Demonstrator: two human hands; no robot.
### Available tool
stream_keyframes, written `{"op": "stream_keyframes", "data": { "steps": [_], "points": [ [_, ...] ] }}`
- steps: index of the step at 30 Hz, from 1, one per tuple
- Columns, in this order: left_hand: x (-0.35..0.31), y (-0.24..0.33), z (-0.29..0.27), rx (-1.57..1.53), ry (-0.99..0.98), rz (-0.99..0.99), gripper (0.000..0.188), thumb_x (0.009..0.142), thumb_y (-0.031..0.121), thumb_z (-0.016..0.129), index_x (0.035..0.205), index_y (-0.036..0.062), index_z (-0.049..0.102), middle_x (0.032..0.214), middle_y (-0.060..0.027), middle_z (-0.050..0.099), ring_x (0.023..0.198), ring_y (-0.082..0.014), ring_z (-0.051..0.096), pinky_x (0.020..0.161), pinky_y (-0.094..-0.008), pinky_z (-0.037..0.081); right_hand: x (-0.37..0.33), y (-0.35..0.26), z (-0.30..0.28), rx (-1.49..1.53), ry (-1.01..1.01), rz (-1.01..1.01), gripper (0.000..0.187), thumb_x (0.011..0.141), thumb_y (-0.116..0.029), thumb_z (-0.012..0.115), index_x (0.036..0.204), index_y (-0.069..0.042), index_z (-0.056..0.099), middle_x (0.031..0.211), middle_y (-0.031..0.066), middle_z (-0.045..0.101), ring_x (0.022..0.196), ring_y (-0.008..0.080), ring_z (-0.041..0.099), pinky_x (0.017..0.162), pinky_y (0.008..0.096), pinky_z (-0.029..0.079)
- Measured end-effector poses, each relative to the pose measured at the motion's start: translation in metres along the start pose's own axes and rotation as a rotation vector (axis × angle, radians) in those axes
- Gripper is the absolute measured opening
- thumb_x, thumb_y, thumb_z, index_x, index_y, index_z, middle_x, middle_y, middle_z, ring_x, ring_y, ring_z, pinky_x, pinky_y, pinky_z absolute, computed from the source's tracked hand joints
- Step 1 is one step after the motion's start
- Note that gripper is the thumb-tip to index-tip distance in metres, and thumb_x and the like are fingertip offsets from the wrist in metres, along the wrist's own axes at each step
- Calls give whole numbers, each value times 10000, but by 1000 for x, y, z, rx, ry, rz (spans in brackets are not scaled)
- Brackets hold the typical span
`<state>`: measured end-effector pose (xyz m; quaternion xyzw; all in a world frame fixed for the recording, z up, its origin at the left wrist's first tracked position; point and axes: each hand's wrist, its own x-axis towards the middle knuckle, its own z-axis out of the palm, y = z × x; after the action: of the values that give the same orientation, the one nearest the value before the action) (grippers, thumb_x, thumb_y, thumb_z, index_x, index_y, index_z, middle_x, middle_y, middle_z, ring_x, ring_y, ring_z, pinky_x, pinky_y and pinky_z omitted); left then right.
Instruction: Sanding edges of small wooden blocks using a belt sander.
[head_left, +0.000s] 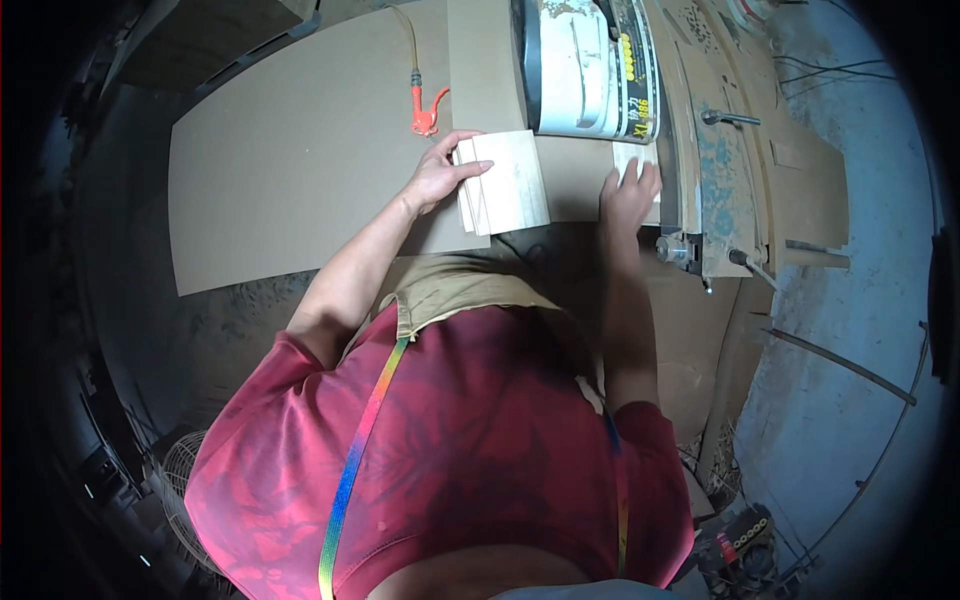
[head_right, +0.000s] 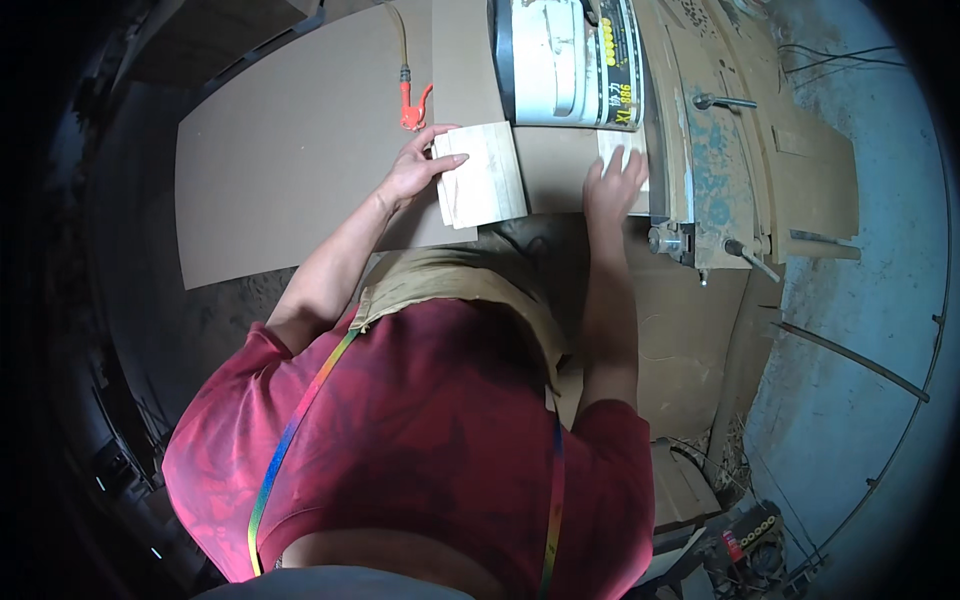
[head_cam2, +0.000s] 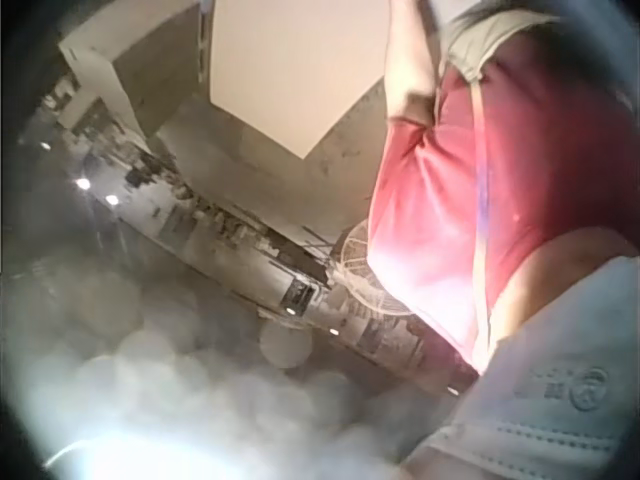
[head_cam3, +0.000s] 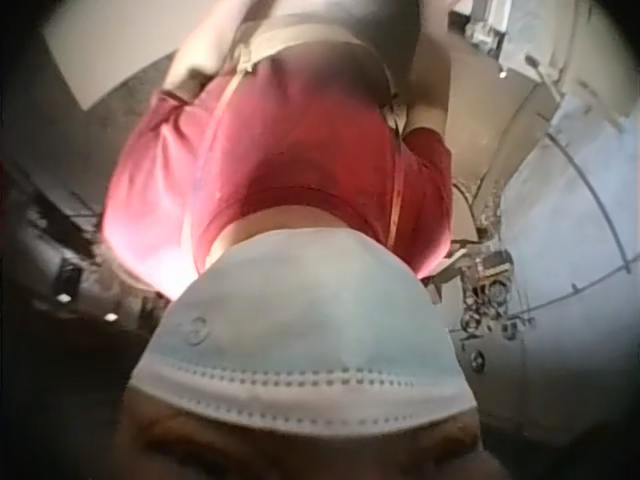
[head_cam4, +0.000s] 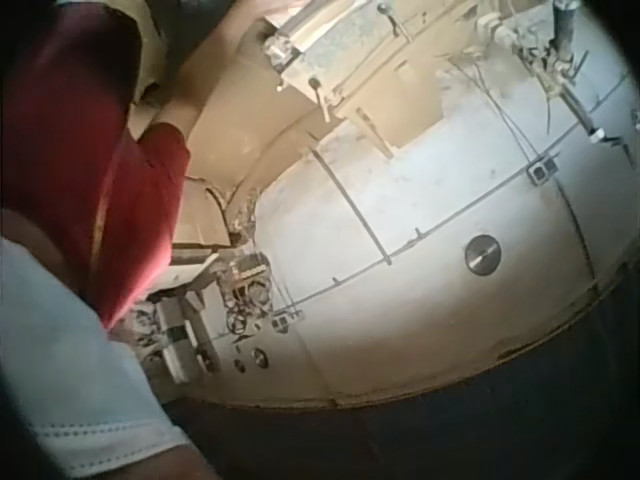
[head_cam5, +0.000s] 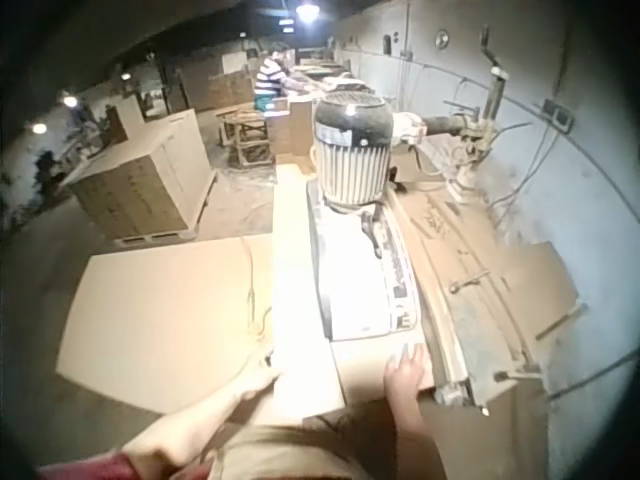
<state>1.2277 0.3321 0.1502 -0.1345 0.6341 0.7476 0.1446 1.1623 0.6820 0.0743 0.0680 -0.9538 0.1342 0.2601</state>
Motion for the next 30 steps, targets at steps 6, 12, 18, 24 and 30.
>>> {"op": "stream_keyframes", "data": {
  "steps": [6,12,18,24,30],
  "points": [
    [-5,-15,10,60,106,67,488,1003,113,810,1463,70,654,1333,-117,679,1148,-203,674,1001,-306,572,-16,-133,-43,468,-593,-30,733,855,-254,884,1475,24,607,1429,335,577,1269,499,592,1042,533,550],
    [-1,-30,-5,103,98,64,457,1080,269,711,1484,67,643,1377,-115,657,1243,-213,631,1068,-338,527,-44,-186,-69,450,-329,-120,903,810,-282,920,1563,-5,505,1517,344,498,1229,497,609,1006,553,566],
    [5,-36,-17,83,64,128,500,1025,171,746,1506,89,637,1401,-105,649,1280,-215,617,1099,-341,508,-48,-152,-89,585,-208,-72,816,822,-264,903,1523,1,577,1521,352,519,1276,509,598,1023,558,561],
    [1,-25,-17,8,-87,50,700,873,-6,851,1522,102,612,1362,-91,664,1206,-222,666,1054,-345,569,-63,-17,-77,36,-275,194,628,898,-325,837,1399,30,707,1469,329,588,1355,498,572,1093,538,541],
    [4,-17,6,-31,78,-44,643,901,56,891,1485,71,622,1300,-104,704,1045,-196,720,947,-295,619,7,3,-14,75,-38,1,424,956,-196,765,1319,22,752,1388,263,647,1271,459,600,1087,510,529]
  ]
}}
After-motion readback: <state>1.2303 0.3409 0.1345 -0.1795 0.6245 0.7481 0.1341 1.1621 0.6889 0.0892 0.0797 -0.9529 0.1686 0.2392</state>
